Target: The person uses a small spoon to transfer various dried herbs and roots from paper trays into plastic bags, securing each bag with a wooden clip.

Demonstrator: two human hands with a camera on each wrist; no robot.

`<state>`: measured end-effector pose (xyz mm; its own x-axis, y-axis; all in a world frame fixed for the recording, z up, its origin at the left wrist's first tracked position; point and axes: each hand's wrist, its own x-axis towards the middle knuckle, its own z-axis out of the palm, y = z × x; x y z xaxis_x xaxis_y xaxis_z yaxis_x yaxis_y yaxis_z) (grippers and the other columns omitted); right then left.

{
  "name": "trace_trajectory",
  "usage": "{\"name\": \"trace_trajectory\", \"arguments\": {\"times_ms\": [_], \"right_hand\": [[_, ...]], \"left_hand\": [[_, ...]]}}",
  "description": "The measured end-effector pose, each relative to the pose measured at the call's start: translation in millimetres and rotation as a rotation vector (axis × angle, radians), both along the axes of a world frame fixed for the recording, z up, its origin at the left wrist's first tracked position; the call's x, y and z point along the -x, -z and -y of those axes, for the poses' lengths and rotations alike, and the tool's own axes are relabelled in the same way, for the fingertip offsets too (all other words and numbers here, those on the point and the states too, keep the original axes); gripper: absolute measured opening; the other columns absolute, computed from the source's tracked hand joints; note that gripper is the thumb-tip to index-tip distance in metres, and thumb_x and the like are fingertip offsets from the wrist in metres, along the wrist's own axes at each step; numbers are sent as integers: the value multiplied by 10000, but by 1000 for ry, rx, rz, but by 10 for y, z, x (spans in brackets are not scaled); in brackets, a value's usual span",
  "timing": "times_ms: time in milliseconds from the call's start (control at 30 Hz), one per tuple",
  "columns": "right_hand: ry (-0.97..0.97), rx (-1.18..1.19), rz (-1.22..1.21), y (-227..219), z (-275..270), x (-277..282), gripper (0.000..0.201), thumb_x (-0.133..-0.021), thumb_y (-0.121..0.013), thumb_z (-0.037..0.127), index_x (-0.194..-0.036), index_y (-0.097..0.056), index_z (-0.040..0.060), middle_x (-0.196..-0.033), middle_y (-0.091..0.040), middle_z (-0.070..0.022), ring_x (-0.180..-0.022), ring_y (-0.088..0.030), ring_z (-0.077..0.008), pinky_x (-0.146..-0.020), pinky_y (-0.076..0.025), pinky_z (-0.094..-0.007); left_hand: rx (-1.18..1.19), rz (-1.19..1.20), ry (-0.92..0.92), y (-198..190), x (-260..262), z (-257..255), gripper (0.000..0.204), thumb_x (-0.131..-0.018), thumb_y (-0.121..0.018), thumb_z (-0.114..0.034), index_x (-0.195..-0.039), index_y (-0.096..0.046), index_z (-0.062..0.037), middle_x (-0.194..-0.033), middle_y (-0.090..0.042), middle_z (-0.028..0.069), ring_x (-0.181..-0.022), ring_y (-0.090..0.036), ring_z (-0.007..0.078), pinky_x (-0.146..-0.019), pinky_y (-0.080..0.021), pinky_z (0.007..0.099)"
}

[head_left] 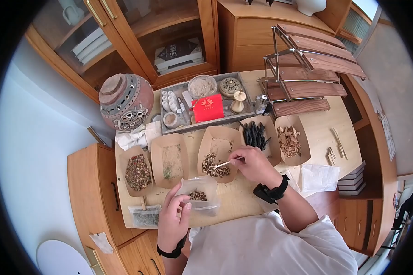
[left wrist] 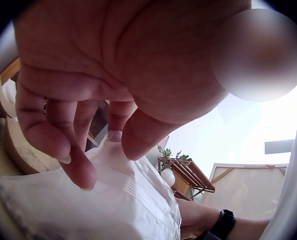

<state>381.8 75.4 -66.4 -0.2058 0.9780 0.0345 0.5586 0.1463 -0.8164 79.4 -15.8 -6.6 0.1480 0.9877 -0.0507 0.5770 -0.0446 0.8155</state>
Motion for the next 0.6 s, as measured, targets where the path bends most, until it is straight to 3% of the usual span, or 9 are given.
{"name": "trace_trajectory", "arguments": {"times_ms": [167, 233, 333, 400, 500, 600], "right_hand": [[33, 98, -82, -56, -4, -34, 105, -987, -728, 44, -1064, -777, -8, -947, -748, -127, -812, -693, -224, -748, -548, -347], [46, 112, -118, -158, 12, -27, 109, -998, -723, 48, -1073, -778, -9, -935, -740, -120, -790, -676, -207, -723, -535, -342], [22, -22, -113, -437, 80, 86, 95, -951, -772, 59, -1039, -788, 26, -914, -725, -78, -800, -668, -224, -728, -516, -363], [-71, -480, 126, -524, 139, 198, 109, -885, -815, 81, -991, -791, 88, -902, -702, -25, -852, -659, -236, -773, -493, -371], [-186, -524, 274, -583, 223, 281, 149, -834, -831, 97, -970, -781, 131, -930, -698, 2, -923, -654, -249, -832, -480, -381], [-63, -506, 249, -542, 152, 242, 150, -846, -813, 82, -985, -774, 123, -944, -692, -17, -917, -644, -252, -817, -472, -391]], "left_hand": [[27, 30, 0, 2, 7, 8, 207, -1043, -665, -142, -1169, -671, 22, -1555, -584, 186, -971, -667, 186, -850, -552, 325], [2, 2, 2, -2, 3, 9, 189, -1016, -671, -86, -1181, -690, 4, -1560, -591, 170, -947, -724, 246, -850, -593, 362], [-12, 2, 7, 21, 3, 4, 193, -1017, -673, -87, -1185, -688, 6, -1559, -590, 176, -950, -727, 252, -847, -594, 363], [-14, 7, 9, 38, 3, 1, 194, -1017, -673, -86, -1187, -686, 7, -1560, -588, 176, -956, -727, 255, -847, -593, 363], [-8, 11, 10, 20, 0, -3, 196, -1018, -672, -85, -1189, -684, 9, -1564, -585, 175, -965, -727, 259, -846, -592, 365], [-9, 11, 9, 3, 5, 7, 195, -1017, -670, -83, -1188, -683, 11, -1565, -585, 173, -960, -725, 258, -843, -592, 365]]}}
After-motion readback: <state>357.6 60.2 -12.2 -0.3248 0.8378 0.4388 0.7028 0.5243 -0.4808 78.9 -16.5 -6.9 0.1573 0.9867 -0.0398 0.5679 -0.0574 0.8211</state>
